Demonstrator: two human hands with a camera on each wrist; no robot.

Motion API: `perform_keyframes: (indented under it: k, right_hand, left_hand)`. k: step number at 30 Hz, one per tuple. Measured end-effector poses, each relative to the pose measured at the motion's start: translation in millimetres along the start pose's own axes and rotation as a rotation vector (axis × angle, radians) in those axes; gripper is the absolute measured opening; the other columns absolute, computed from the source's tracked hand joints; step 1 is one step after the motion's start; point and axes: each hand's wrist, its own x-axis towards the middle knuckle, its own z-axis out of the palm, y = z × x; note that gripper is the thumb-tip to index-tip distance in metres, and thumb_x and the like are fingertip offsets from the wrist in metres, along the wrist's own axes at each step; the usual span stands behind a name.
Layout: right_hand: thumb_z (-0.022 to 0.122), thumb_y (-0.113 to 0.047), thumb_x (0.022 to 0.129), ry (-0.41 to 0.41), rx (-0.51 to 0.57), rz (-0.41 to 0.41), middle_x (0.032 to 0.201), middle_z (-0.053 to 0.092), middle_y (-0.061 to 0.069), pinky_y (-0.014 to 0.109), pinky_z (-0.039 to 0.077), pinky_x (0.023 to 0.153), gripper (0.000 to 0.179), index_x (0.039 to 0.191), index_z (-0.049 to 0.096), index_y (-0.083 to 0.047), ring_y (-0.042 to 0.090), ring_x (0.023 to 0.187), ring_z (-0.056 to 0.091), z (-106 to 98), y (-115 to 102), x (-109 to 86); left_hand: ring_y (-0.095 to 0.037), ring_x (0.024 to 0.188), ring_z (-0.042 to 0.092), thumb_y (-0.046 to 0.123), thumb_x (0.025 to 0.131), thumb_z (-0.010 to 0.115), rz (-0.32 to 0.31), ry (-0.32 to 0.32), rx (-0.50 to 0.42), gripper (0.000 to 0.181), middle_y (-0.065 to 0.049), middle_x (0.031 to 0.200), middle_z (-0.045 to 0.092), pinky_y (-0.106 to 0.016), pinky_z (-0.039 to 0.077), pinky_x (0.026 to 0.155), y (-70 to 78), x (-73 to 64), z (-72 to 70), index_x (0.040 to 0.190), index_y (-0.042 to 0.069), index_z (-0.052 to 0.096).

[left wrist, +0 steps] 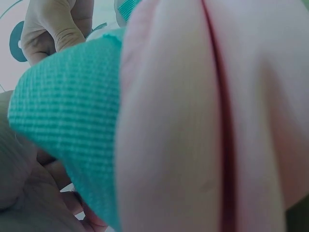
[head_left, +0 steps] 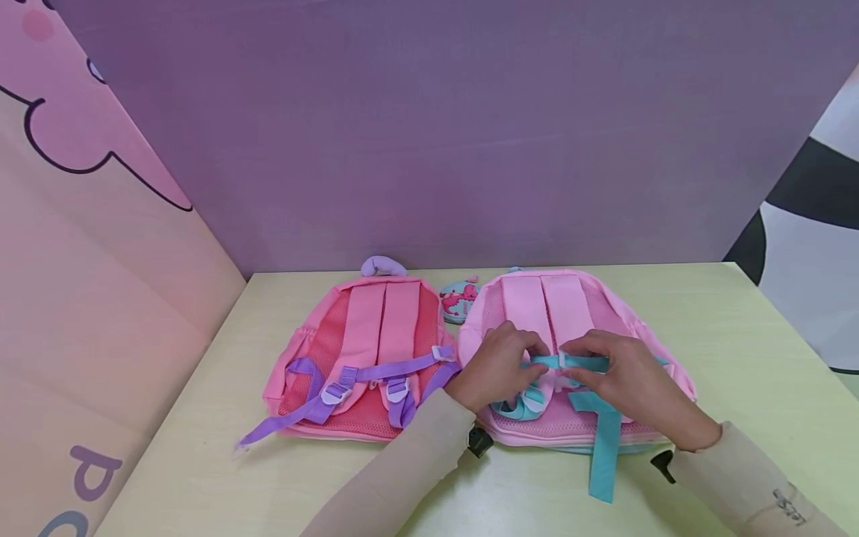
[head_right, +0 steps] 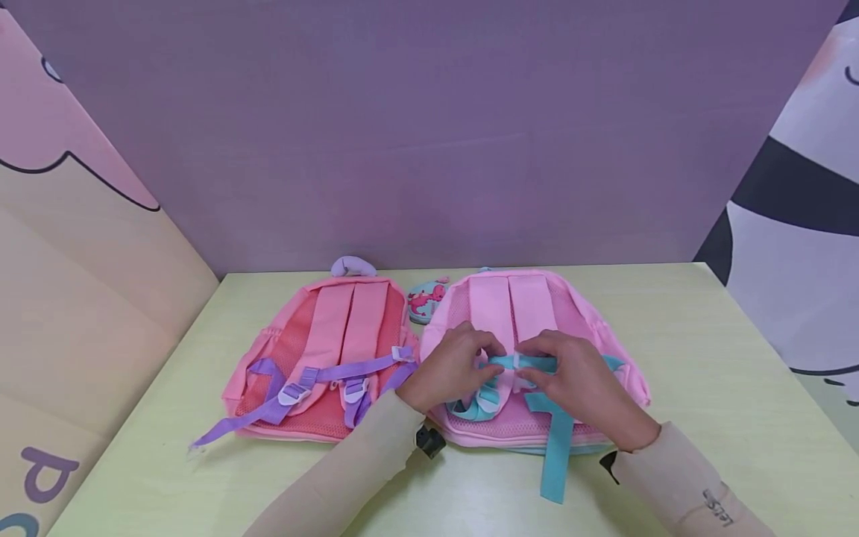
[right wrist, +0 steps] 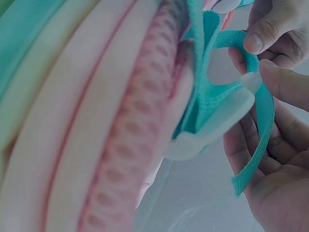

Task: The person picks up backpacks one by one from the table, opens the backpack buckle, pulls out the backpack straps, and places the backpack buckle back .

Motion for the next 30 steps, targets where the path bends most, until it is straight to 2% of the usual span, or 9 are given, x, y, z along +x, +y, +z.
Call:
perform_keyframes:
  k: [12, 22, 30]
  right_hand:
    - [0.082, -0.010, 0.072, -0.017, 0.010, 0.033, 0.087, 0.063, -0.011, 0.025, 0.049, 0.063, 0.034, 0.105, 0.071, -0.010, 0.006, 0.072, 0.057, -3.7, -1.0, -2.0]
    - [0.083, -0.012, 0.071, 0.001, 0.012, 0.026, 0.088, 0.064, -0.010, 0.025, 0.049, 0.063, 0.035, 0.104, 0.072, -0.011, 0.007, 0.074, 0.057, -0.9, -2.4, -1.8]
    - [0.083, -0.012, 0.072, -0.011, 0.027, 0.033, 0.089, 0.064, -0.010, 0.026, 0.050, 0.064, 0.034, 0.104, 0.072, -0.010, 0.008, 0.075, 0.058, -0.4, -3.8, -1.8]
  left_hand:
    - [0.001, 0.078, 0.041, 0.024, 0.081, 0.077, -0.015, 0.002, -0.011, 0.019, 0.016, 0.083, 0.056, -0.019, 0.035, 0.067, 0.3, -0.5, -0.8, 0.099, 0.020, 0.072]
    - [0.002, 0.083, 0.042, 0.029, 0.078, 0.079, 0.016, 0.018, -0.011, 0.026, 0.018, 0.085, 0.057, -0.021, 0.033, 0.072, 0.8, 1.3, -0.5, 0.101, 0.020, 0.072]
    - [0.002, 0.079, 0.041, 0.029, 0.078, 0.078, 0.029, 0.015, 0.010, 0.021, 0.019, 0.081, 0.059, -0.021, 0.032, 0.071, 2.7, 1.4, -0.9, 0.097, 0.020, 0.074]
